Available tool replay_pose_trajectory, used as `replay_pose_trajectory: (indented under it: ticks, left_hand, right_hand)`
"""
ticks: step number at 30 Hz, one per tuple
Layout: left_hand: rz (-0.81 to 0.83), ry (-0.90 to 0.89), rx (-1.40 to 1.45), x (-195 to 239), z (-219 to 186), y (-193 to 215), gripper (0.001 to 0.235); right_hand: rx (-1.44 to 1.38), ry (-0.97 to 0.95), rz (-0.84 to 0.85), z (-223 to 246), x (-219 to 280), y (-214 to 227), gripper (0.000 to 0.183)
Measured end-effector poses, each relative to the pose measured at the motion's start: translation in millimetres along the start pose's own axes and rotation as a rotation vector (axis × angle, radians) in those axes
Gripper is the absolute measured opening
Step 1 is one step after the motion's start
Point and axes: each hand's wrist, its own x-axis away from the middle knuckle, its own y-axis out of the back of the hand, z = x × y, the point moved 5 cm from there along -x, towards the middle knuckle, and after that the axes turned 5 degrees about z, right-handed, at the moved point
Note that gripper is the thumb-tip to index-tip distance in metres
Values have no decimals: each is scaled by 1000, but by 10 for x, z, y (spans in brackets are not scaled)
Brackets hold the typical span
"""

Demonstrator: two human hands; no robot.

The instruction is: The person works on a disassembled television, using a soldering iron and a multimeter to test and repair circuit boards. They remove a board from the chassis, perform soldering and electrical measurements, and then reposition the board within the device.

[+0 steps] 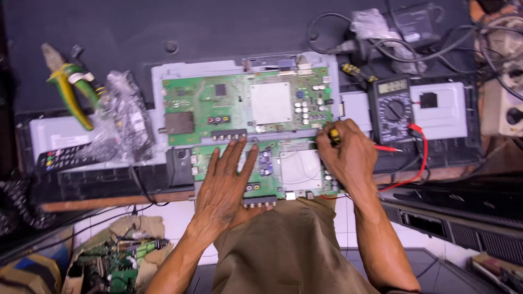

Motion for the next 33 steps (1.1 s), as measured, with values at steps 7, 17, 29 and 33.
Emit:
replay_pose_trajectory:
  ticks: [7,17,29,33]
  left_hand:
    - [-53,-9,111,59,59,16,137]
    - [-212,-78,336,205,228,339,103]
    - [-522,-168,159,102,1127,402,24]
    - [-499,-170,183,62,1186,367,28]
  right_hand:
    - [204,-3,128,409,127,341,32]
    - [-947,859,194,1762,153,429,43]
    - [-1405,1083,178,2653,-323,-693,42]
    - [-1484,1018,235,2570,-459,-886,37]
